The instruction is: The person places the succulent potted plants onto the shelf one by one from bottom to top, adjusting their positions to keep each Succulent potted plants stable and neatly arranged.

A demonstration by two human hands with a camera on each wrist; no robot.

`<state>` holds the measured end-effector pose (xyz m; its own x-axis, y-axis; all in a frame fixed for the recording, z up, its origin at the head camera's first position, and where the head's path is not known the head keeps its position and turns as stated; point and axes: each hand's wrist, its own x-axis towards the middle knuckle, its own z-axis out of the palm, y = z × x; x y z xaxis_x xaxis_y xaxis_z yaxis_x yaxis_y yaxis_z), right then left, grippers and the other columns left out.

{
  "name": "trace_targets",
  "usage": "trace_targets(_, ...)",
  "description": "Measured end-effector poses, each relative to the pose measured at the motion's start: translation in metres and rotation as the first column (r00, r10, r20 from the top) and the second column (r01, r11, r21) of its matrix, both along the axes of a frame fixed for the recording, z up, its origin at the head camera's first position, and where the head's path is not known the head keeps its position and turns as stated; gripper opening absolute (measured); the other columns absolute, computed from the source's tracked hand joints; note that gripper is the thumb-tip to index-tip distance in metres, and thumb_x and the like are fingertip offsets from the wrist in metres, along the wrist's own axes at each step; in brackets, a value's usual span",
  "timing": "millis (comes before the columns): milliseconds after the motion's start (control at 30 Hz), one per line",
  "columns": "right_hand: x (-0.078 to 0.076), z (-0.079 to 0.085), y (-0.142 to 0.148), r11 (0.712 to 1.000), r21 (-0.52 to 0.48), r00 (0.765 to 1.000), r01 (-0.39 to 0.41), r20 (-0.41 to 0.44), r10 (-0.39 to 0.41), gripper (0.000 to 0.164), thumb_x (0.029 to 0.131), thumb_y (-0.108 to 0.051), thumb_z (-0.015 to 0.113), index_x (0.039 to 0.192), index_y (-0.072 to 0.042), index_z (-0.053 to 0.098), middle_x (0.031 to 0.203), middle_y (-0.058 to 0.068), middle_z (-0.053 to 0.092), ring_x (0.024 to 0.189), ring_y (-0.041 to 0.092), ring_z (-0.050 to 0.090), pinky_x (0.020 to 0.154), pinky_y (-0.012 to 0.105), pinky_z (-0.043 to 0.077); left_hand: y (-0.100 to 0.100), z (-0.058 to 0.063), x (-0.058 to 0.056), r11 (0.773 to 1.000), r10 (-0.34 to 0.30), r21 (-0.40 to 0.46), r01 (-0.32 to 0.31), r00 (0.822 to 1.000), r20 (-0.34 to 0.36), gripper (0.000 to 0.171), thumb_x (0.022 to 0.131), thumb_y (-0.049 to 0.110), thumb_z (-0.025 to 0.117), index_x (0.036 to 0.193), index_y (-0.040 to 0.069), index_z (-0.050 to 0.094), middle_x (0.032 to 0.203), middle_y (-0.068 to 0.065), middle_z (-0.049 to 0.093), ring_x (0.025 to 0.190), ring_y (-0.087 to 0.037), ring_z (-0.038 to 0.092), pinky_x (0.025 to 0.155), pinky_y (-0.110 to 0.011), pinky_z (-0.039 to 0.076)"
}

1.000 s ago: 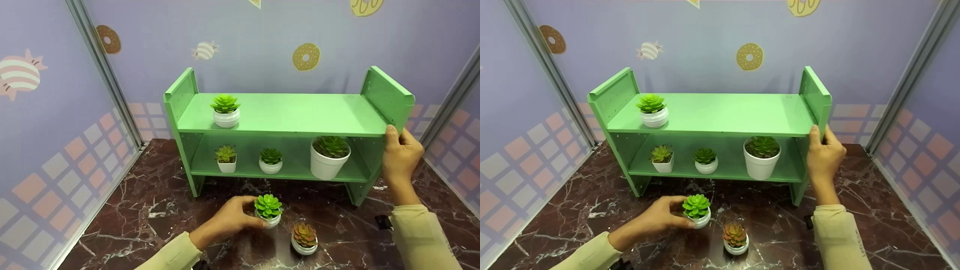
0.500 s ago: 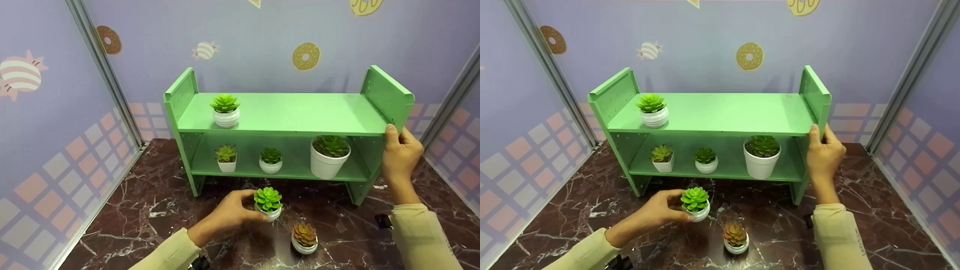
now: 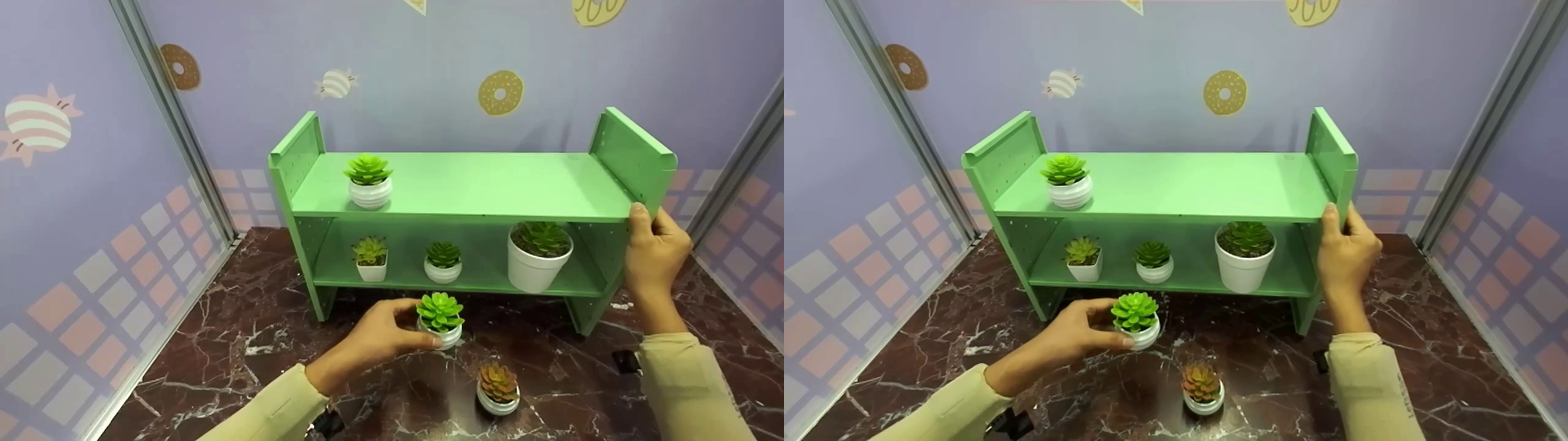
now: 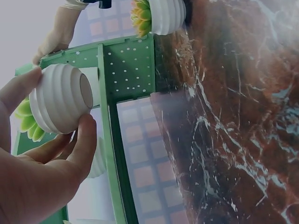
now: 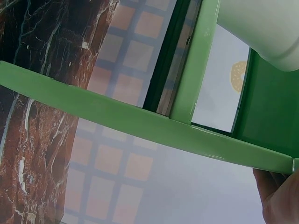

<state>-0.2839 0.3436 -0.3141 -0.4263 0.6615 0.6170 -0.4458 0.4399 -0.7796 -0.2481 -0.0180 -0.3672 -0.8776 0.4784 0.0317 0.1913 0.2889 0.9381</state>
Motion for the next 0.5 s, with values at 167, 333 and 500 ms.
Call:
trace_targets(167,0.0,-0.001,0.0,1.0,0.005,1.0,0.009,0.008,-0.009,0.022,0.087,-0.017,0.062,0.087,0.003,0.072,0.055,-0.004,0.048,0.05,0.006,0.036,0.046,0.02,0.027,0.004,0.009,0.0,0.999,0.005,0.038,-0.005,1.0,0.005,0.063,0.062,0.03,0.084,0.119,0.015,0.06,0.099,0.001,0.065,0.087,-0.016,0.061,0.075,-0.03,0.05)
trace_targets(333,0.001,0.0,-0.001,1.0,0.01,1.0,0.004,0.017,-0.004,0.024,0.087,-0.017,0.061,0.087,0.005,0.071,0.055,-0.005,0.05,0.051,0.006,0.037,0.046,0.02,0.029,0.006,0.017,0.001,0.996,0.021,0.085,-0.024,0.999,0.031,0.062,0.062,0.026,0.084,0.117,0.014,0.06,0.097,-0.002,0.065,0.086,-0.02,0.062,0.072,-0.032,0.051)
trace_targets(500,0.002,0.001,-0.002,1.0,0.004,1.0,0.012,0.025,-0.013,0.022,0.087,-0.017,0.062,0.089,0.004,0.071,0.057,-0.007,0.052,0.052,0.006,0.038,0.048,0.02,0.03,0.006,0.022,0.001,0.998,0.037,0.051,-0.036,0.999,-0.021,0.064,0.061,0.032,0.085,0.117,0.013,0.061,0.098,0.0,0.065,0.088,-0.019,0.061,0.074,-0.031,0.05)
